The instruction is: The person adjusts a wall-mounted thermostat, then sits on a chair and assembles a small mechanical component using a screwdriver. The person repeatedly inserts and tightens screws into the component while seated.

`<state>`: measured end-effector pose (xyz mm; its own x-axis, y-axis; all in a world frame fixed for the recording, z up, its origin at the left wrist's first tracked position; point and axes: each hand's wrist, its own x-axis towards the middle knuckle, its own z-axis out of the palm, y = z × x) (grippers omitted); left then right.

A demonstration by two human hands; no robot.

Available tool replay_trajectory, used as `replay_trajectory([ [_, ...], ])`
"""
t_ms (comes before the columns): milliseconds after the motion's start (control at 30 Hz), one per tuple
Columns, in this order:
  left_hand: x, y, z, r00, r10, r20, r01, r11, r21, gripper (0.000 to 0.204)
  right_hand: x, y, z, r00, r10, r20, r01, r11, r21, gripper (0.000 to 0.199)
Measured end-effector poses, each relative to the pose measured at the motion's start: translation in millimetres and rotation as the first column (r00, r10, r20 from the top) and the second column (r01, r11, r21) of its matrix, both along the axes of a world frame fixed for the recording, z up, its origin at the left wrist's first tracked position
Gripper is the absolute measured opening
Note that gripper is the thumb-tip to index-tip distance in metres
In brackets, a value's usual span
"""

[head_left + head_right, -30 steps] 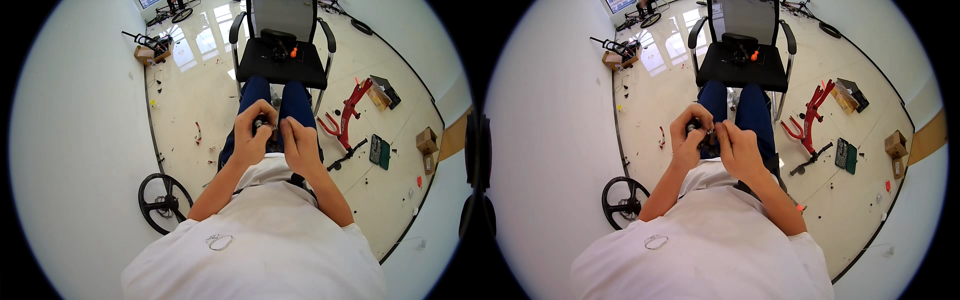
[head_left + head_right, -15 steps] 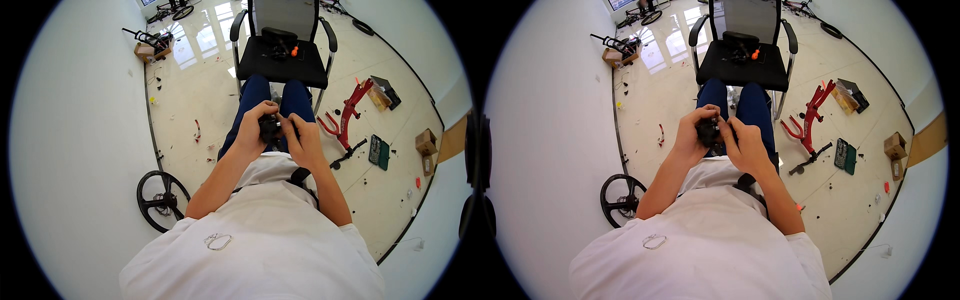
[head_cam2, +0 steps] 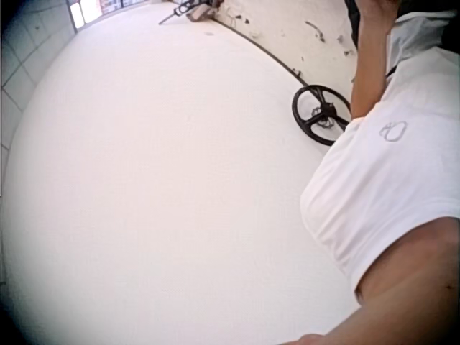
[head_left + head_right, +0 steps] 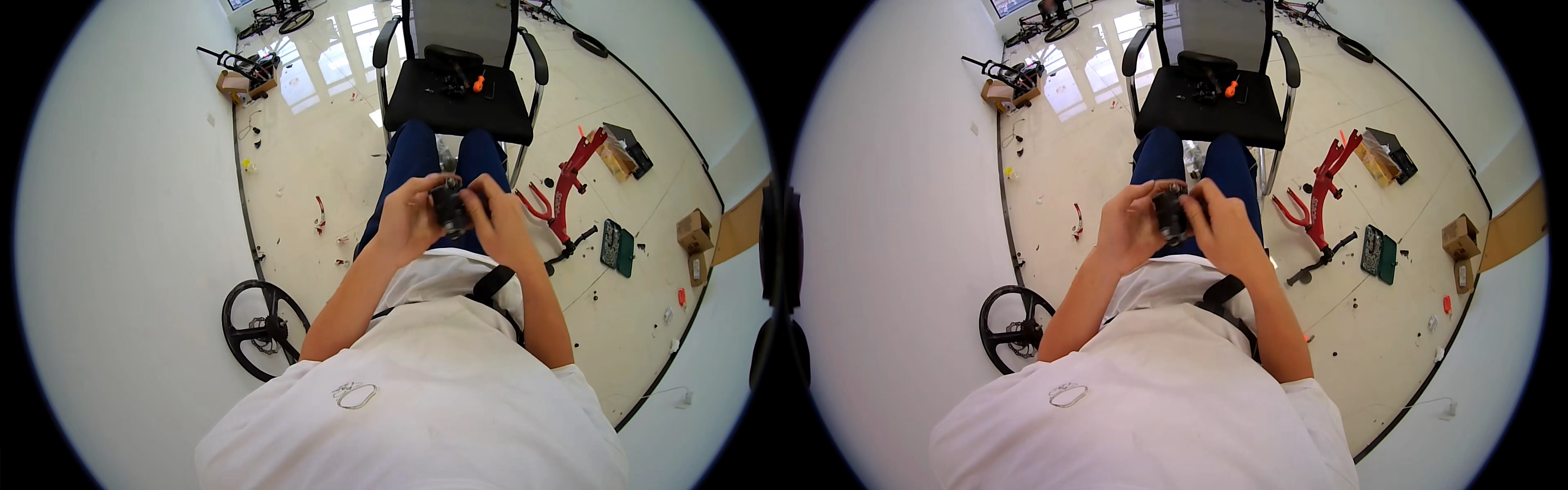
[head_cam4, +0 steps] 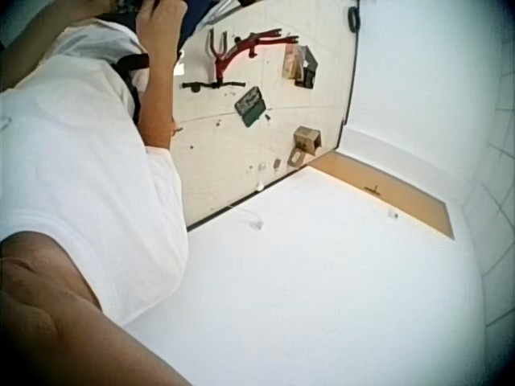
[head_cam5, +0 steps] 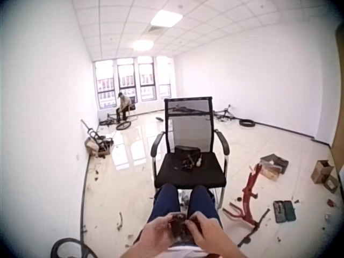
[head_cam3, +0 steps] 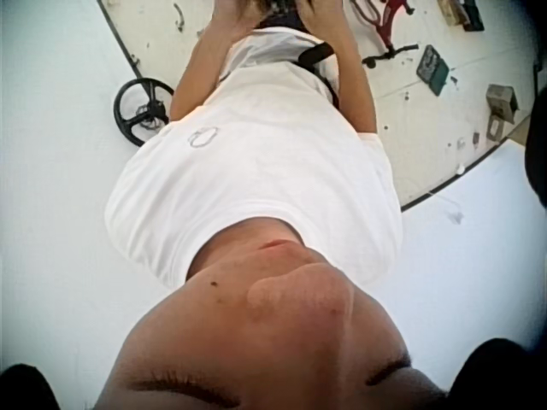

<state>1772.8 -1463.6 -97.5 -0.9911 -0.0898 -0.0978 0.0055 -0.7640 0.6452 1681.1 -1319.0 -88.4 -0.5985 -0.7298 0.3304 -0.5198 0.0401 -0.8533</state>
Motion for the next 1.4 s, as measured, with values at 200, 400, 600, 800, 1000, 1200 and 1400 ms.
replay_trajectory([
  [200,4.0,9.4,8.3,0.947,-0.070,-0.312,-0.226,0.544,-0.808,0.092,-8.0,0.0,-4.0,0.995,-0.099,0.023,0.100,0.992,-0.074,0.023],
  [400,4.9,7.4,12.9,0.987,0.040,-0.157,-0.162,0.293,-0.942,0.063,-15.1,-1.4,-13.0,0.994,-0.069,0.081,0.071,0.997,-0.022,0.027],
  [600,-9.7,-19.6,-15.4,0.972,-0.107,0.208,0.208,0.799,-0.564,0.076,6.3,-1.8,3.3,0.997,-0.051,0.056,0.049,0.998,0.033,0.025],
  [800,-18.1,9.0,-21.7,0.989,0.135,0.065,-0.100,0.917,-0.386,0.062,5.8,-5.2,-2.5,0.988,-0.101,0.119,0.102,0.995,0.003,0.024],
  [1000,-25.3,12.3,-26.2,0.978,0.208,0.029,-0.192,0.942,-0.274,0.030,11.0,-5.6,-2.7,0.997,-0.074,-0.024,0.074,0.997,-0.019,0.020],
  [1200,-18.8,0.3,-19.6,0.976,0.142,0.165,-0.120,0.983,-0.137,0.026,10.9,-5.7,-8.8,0.949,-0.057,-0.311,0.019,0.992,-0.124,0.011],
  [1400,-17.4,-8.8,-9.2,0.993,-0.074,0.093,0.077,0.997,-0.022,0.025,5.9,1.6,6.2,0.806,-0.004,-0.591,0.019,1.000,0.018,0.011],
])
